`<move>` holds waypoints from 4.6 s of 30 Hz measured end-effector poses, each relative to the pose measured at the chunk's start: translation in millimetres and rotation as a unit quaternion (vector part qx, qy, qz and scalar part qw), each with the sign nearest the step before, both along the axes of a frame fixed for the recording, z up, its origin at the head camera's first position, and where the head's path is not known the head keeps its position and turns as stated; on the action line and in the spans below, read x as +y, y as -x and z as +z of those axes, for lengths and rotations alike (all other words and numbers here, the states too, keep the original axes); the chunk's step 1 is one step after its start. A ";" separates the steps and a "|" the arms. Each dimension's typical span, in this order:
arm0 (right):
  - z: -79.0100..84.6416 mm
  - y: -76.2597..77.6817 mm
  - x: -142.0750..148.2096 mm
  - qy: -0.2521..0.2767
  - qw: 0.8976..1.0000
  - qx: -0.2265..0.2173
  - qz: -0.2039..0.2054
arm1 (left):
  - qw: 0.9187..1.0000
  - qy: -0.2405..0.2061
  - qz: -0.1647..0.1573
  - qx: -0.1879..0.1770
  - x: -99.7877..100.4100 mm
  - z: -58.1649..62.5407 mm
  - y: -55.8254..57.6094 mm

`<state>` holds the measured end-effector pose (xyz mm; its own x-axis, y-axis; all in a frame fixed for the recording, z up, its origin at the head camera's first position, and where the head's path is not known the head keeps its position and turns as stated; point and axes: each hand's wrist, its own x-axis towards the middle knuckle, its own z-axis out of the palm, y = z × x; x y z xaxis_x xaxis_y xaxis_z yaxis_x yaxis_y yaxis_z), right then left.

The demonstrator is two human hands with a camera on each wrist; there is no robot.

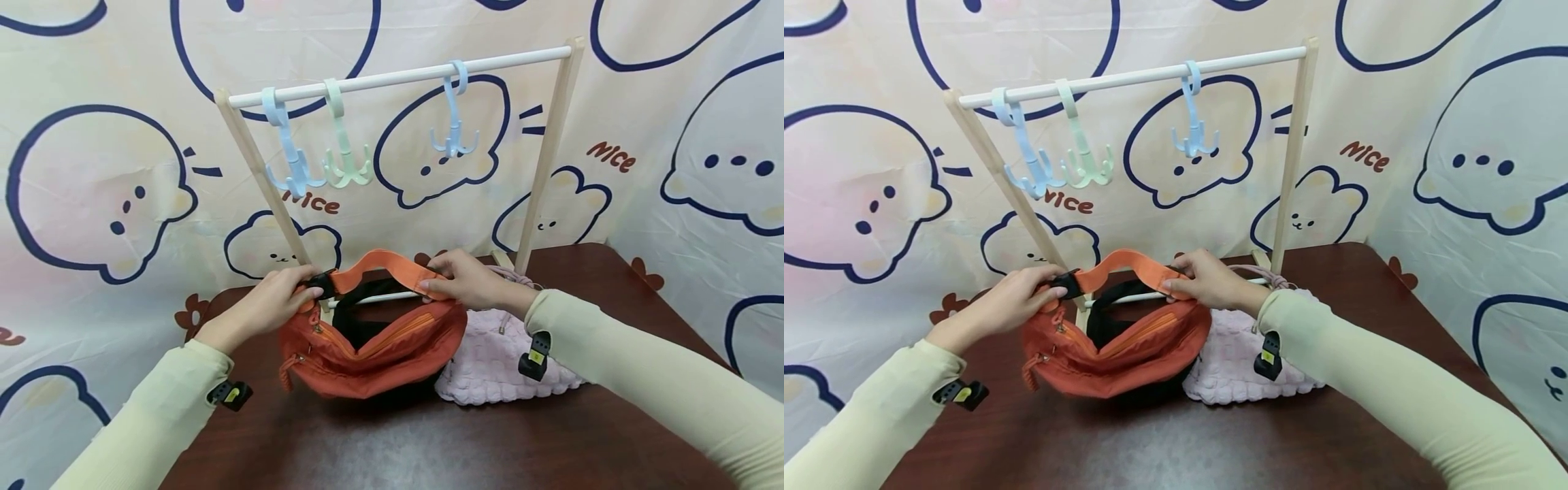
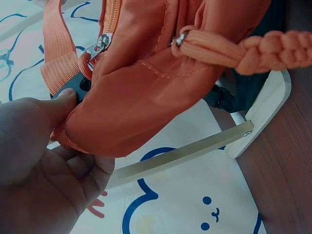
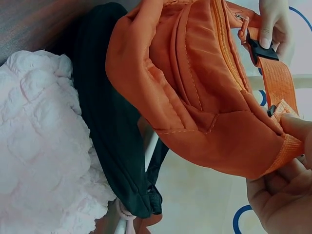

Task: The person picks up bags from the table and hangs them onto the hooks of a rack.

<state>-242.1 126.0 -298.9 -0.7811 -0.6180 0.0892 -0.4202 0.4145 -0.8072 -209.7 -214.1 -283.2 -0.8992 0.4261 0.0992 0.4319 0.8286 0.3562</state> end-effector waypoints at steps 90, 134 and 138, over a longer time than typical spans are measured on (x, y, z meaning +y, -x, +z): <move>8.0 -8.1 -13.9 0.010 0.991 0.107 -0.075 | 0.992 -0.050 0.071 0.087 -3.9 3.1 -16.7; 21.4 -13.8 -26.3 0.028 0.986 0.134 -0.093 | 0.986 -0.075 0.079 0.130 -5.5 15.8 -23.4; 21.6 -14.9 -29.6 0.027 0.985 0.142 -0.096 | 0.985 -0.080 0.076 0.135 -6.2 16.8 -23.4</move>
<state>-227.2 96.4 -277.3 -0.8222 -0.4493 0.3496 -0.5501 0.4690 -0.6909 -186.3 -220.3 -266.5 -0.8826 0.2484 0.3990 0.4046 0.8337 0.3758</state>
